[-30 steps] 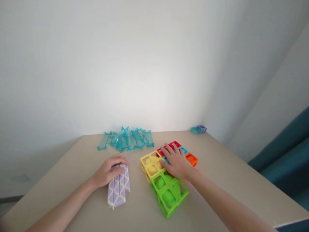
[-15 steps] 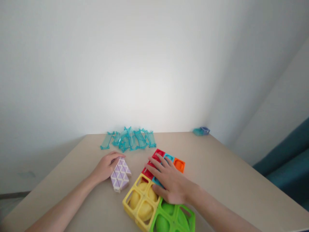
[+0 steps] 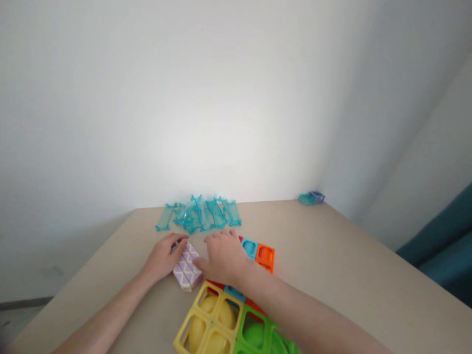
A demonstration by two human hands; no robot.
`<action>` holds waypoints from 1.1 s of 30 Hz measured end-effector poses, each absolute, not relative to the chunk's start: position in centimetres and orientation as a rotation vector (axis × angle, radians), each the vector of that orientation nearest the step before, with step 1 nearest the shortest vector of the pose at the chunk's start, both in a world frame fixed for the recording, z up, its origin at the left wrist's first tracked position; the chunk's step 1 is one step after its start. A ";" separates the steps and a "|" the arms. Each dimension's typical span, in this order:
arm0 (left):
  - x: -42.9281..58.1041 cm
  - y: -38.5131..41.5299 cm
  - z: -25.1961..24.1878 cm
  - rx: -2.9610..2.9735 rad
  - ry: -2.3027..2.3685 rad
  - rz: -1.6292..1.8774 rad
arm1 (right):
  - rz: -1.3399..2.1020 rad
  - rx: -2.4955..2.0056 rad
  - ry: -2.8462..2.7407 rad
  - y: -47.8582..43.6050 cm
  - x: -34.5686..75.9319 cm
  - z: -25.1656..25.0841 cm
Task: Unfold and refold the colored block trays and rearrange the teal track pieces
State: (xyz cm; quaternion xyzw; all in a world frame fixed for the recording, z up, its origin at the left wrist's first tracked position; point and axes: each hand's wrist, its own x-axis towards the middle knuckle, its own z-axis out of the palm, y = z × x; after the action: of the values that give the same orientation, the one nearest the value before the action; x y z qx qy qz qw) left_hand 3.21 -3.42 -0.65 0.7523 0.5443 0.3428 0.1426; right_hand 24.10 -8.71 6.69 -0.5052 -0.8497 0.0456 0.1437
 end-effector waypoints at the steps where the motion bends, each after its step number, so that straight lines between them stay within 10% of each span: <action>1: 3.1 -3.4 -0.7 2.175 1.560 0.997 | 0.180 -1.524 -2.477 -8.0 22.7 6.6; 10: 2.4 -2.6 -0.8 1.839 1.659 1.244 | 0.840 -1.694 -2.295 -3.9 17.3 4.8; 33: 3.1 -2.7 -0.2 1.392 1.280 1.291 | 0.964 -1.412 -2.014 -2.7 22.0 4.1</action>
State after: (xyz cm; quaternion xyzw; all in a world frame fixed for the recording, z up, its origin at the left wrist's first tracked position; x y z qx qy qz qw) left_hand 3.13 -2.72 -0.20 0.5534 0.5091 0.5136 0.4132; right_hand 21.99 -2.69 4.06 -0.5179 -0.7387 0.3534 0.2473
